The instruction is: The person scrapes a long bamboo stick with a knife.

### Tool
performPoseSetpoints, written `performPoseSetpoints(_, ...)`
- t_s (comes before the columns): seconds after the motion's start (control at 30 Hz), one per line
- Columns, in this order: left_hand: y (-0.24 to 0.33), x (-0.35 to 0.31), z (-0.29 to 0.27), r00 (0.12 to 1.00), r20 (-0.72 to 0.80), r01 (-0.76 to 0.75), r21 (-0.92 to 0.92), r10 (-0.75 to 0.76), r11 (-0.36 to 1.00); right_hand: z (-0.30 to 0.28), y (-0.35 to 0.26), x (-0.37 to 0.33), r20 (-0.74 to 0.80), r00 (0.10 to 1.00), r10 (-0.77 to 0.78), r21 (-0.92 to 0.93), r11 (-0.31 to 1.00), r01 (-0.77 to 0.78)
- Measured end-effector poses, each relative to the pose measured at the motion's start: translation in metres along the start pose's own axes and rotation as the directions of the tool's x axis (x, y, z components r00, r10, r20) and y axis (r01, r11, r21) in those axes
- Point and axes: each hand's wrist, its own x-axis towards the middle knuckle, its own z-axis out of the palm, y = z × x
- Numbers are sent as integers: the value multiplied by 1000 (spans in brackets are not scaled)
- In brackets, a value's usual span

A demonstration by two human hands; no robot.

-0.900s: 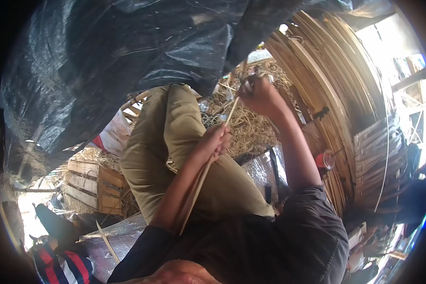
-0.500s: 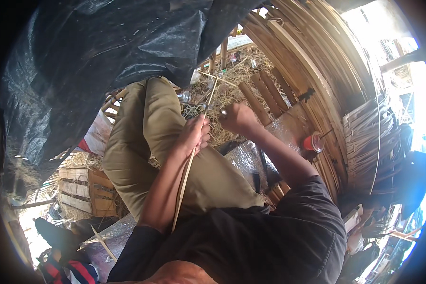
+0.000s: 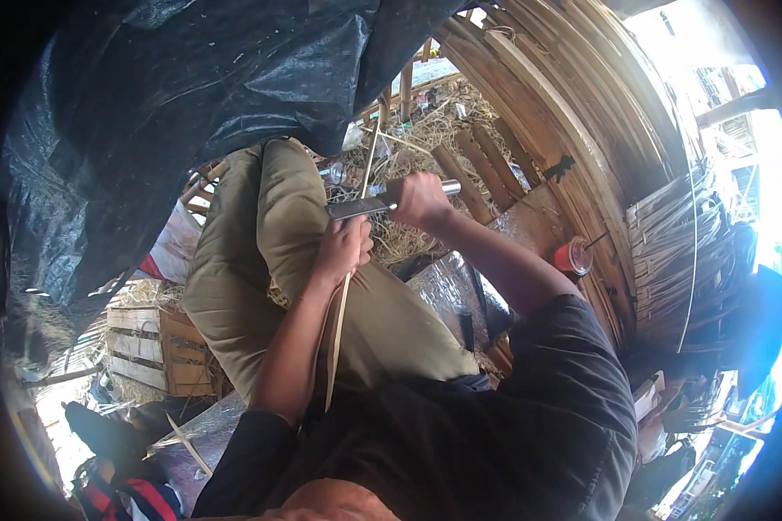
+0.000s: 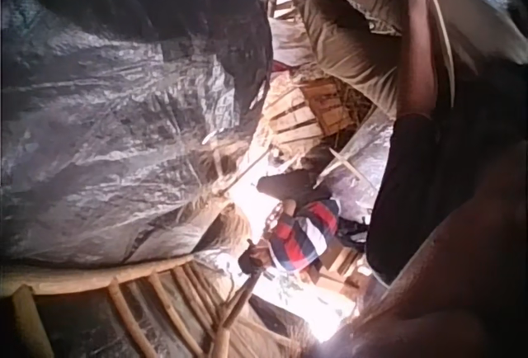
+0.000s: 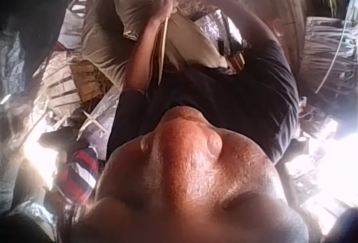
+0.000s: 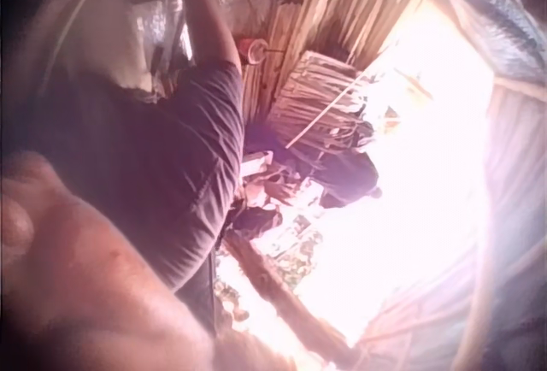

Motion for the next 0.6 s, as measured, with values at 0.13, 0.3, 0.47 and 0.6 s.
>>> performPoseSetpoints(0.13,6,-9,0,999,27,-39,-6,39,999,-1,18,31,-32,919,393,-56,917,-394)
performPoseSetpoints(0.3,6,-19,17,986,138,-100,52,92,994,-57,84,43,-113,813,571,-111,806,-582)
performPoseSetpoints(0.47,-1,1,8,988,43,-154,245,148,957,-55,61,15,-131,811,570,160,820,-550)
performPoseSetpoints(0.6,-6,3,8,985,34,-172,276,169,946,-59,11,-17,-109,934,339,470,846,-252)
